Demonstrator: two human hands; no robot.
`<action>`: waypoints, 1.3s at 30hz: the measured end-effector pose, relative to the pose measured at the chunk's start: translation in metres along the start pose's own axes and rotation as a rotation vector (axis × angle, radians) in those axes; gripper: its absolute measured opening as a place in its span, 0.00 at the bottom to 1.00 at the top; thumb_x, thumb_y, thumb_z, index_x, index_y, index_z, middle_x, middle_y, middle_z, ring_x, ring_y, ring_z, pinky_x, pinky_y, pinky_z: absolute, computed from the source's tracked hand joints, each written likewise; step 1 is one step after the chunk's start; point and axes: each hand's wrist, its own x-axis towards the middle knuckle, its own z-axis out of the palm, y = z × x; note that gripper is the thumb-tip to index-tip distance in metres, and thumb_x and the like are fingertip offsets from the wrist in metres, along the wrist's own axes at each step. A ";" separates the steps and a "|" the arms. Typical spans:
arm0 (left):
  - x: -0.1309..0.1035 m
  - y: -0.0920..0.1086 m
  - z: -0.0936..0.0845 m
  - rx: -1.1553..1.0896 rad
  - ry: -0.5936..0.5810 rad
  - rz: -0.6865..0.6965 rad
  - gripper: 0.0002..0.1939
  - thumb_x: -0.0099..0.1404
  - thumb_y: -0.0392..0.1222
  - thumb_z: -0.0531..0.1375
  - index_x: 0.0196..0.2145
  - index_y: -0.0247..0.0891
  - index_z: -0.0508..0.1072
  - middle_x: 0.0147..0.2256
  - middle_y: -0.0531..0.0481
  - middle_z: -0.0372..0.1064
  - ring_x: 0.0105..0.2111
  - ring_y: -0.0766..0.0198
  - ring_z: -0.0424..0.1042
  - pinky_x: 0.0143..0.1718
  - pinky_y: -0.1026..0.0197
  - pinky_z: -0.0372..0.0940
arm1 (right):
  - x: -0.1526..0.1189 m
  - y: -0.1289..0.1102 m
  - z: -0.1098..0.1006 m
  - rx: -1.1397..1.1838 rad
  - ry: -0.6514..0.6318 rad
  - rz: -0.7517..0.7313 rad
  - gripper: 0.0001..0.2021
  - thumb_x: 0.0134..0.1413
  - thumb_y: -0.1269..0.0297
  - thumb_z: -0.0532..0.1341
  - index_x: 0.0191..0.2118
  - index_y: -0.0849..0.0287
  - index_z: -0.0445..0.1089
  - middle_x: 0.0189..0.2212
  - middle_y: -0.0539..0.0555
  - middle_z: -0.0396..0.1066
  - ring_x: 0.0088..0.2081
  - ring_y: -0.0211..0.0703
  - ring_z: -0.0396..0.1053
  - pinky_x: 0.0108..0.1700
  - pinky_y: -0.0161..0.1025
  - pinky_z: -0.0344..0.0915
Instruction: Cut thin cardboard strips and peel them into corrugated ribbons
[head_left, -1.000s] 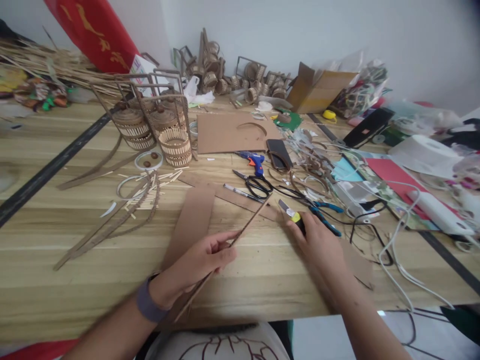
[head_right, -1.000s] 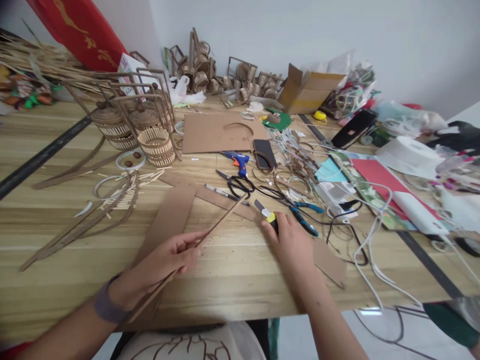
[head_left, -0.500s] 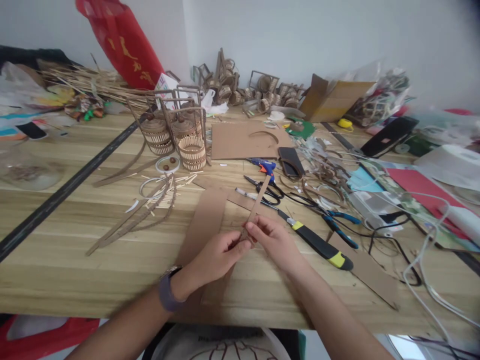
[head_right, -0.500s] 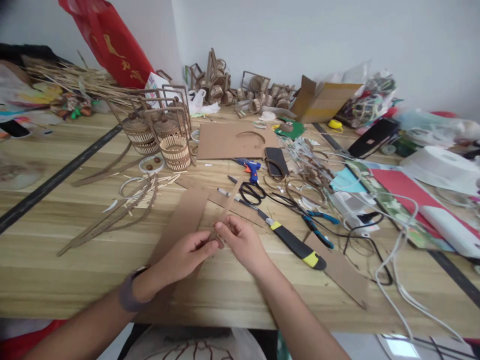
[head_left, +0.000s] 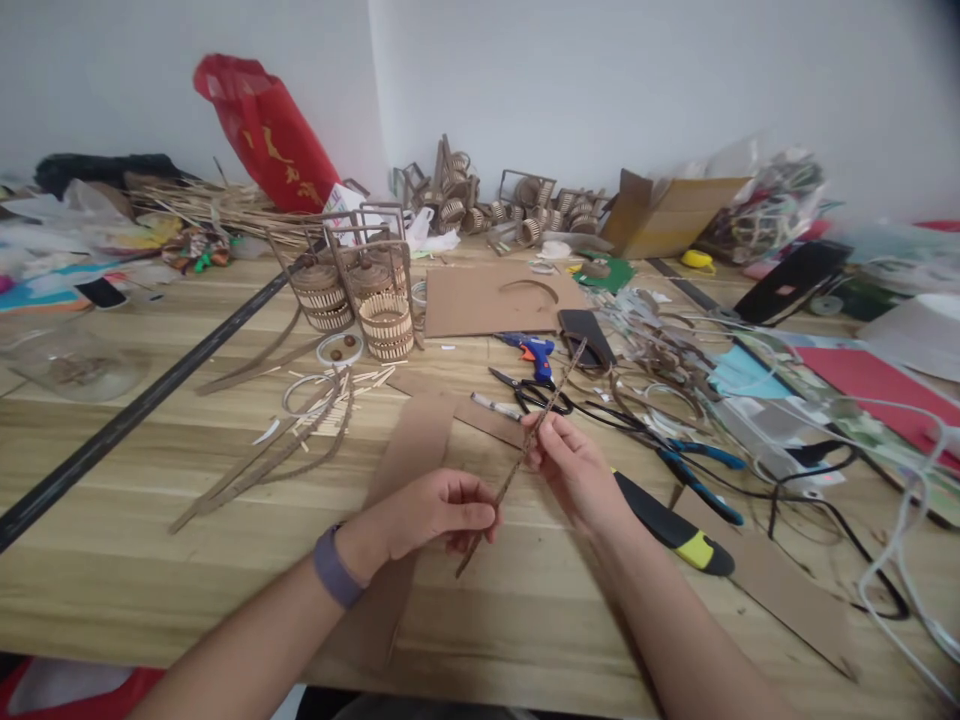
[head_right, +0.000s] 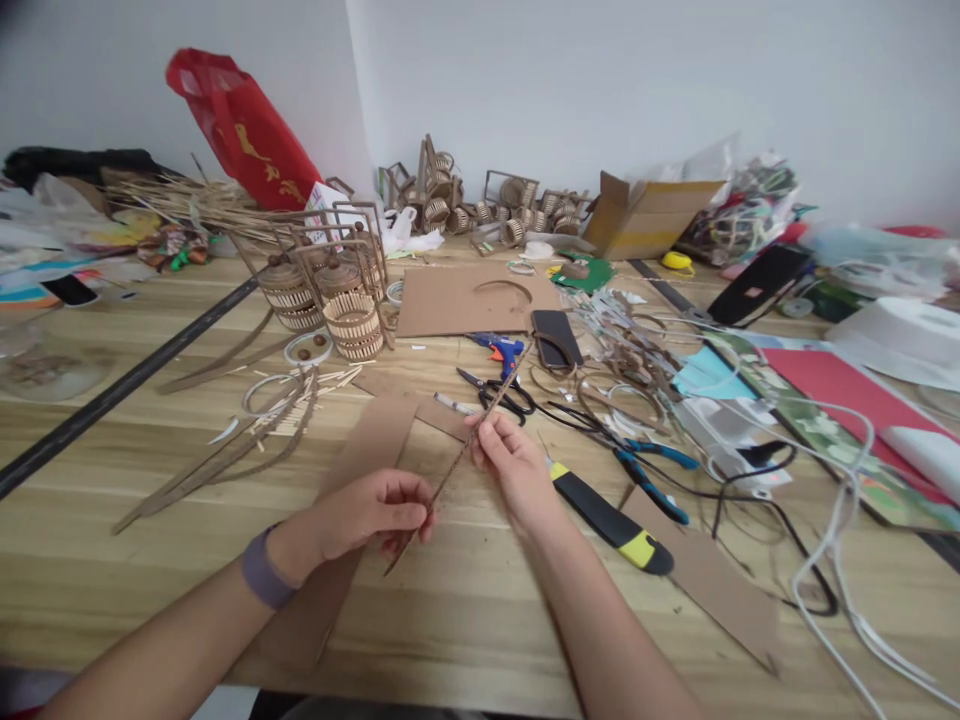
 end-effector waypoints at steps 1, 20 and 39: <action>0.000 -0.001 0.000 0.008 0.027 -0.001 0.28 0.48 0.63 0.70 0.29 0.34 0.69 0.24 0.53 0.71 0.17 0.74 0.60 0.19 0.68 0.54 | -0.002 0.001 0.002 0.001 -0.019 0.008 0.24 0.46 0.40 0.66 0.37 0.57 0.71 0.21 0.46 0.60 0.23 0.35 0.55 0.28 0.36 0.52; -0.002 -0.013 0.002 0.292 0.280 0.115 0.14 0.57 0.47 0.65 0.37 0.35 0.73 0.25 0.55 0.69 0.21 0.69 0.63 0.22 0.66 0.58 | 0.000 0.008 0.000 -0.146 -0.061 -0.093 0.23 0.50 0.39 0.63 0.37 0.55 0.67 0.30 0.50 0.69 0.26 0.37 0.63 0.31 0.37 0.63; -0.007 -0.002 -0.006 -0.192 0.295 0.266 0.20 0.54 0.55 0.70 0.32 0.33 0.74 0.27 0.52 0.71 0.28 0.68 0.70 0.29 0.66 0.62 | -0.034 0.002 0.027 -0.783 -0.185 -0.593 0.05 0.60 0.68 0.58 0.34 0.54 0.70 0.27 0.50 0.73 0.28 0.37 0.70 0.31 0.34 0.67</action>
